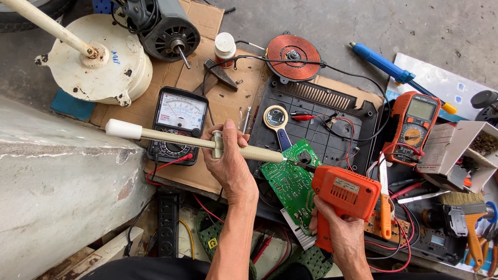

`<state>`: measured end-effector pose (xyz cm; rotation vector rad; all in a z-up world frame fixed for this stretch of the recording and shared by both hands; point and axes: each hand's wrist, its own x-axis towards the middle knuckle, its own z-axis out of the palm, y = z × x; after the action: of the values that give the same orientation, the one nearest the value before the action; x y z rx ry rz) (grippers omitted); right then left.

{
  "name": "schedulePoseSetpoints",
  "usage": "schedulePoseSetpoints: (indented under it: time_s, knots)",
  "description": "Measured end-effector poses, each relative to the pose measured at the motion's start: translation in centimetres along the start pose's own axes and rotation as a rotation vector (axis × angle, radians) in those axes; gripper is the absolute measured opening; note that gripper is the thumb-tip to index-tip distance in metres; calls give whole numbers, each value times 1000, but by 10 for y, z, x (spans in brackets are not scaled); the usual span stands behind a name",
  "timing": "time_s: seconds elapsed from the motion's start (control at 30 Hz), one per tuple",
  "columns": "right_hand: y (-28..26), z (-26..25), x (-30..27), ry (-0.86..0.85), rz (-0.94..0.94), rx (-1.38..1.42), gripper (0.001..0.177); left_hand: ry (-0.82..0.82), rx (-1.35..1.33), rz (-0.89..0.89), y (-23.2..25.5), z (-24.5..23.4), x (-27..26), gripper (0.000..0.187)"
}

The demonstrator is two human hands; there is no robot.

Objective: Desoldering electronic components from a circuit board using a soldering iron and a desoldering pump.

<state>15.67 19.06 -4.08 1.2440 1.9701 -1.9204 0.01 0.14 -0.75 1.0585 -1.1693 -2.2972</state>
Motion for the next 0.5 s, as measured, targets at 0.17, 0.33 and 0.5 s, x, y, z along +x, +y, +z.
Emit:
schedulePoseSetpoints:
  time_s: [0.17, 0.33, 0.5]
  knots:
    - [6, 0, 2, -13, 7, 67, 20, -33, -22, 33, -7, -3, 1, 17]
    - [0, 2, -1, -10, -31, 83, 22, -10, -4, 10, -4, -3, 1, 18]
    - [5, -2, 1, -17, -35, 91, 25, -22, 0, 11, -5, -3, 1, 18]
